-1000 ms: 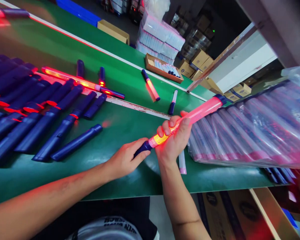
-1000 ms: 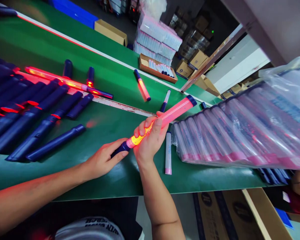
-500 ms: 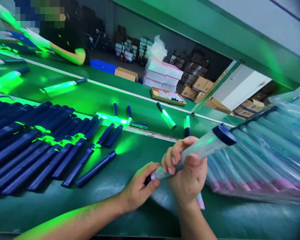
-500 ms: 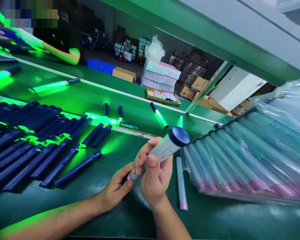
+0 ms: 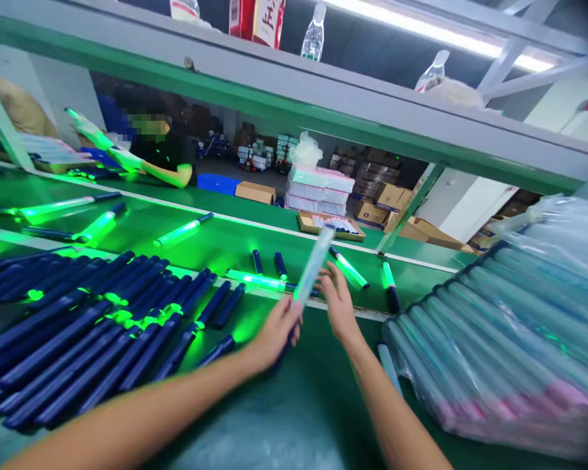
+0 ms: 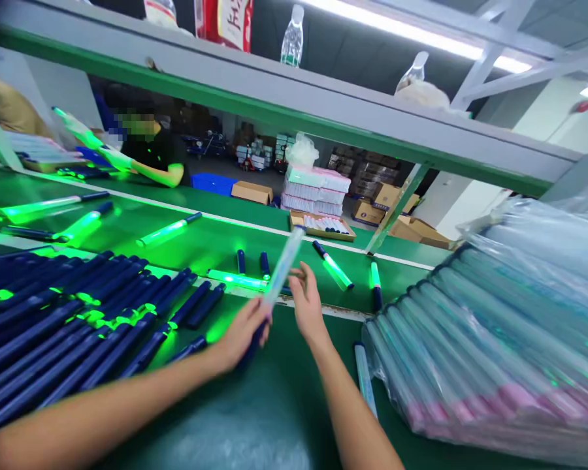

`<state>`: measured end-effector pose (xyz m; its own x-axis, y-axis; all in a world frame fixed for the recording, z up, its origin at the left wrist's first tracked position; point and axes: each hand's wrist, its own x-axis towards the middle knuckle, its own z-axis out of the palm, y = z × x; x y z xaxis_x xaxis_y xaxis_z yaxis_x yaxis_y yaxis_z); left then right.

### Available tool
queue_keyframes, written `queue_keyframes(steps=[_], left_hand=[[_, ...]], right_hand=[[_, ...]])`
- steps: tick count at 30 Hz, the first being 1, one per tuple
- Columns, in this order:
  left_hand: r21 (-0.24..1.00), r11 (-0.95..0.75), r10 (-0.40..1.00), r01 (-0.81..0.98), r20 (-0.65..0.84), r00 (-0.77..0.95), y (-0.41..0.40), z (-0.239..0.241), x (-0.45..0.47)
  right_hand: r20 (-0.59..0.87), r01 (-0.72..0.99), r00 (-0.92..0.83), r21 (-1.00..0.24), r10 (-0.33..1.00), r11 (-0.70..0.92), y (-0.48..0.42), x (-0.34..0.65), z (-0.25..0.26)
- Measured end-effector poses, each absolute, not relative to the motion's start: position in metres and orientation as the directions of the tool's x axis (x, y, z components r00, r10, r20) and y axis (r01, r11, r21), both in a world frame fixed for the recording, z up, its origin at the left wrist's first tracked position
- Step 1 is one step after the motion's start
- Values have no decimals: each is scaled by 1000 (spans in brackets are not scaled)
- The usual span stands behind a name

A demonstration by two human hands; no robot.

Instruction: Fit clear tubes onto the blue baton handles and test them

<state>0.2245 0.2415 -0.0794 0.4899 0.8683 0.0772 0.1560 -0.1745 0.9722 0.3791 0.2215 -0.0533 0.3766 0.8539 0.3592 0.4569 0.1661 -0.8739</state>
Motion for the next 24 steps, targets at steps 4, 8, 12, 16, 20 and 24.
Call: queue_keyframes(steps=[4, 8, 12, 16, 20, 24], left_hand=[[896, -153, 975, 416, 67, 214, 386, -22, 219], [741, -97, 995, 665, 67, 72, 469, -18, 211], [632, -102, 991, 768, -4, 136, 473, -57, 257], [624, -149, 965, 767, -77, 250, 446, -74, 313], [698, -239, 938, 675, -15, 347, 417, -64, 334], [780, -345, 880, 522, 76, 469, 343, -64, 310]], right_hand=[[146, 695, 337, -705, 930, -141, 310, 412, -70], [-77, 784, 334, -531, 939, -323, 366, 411, -83], [-135, 839, 362, -385, 922, -385, 383, 408, -75], [-46, 870, 404, -290, 914, -399, 335, 417, -63], [4, 897, 394, -217, 919, -384, 230, 409, -78], [23, 928, 337, -174, 941, -328, 128, 405, -99]])
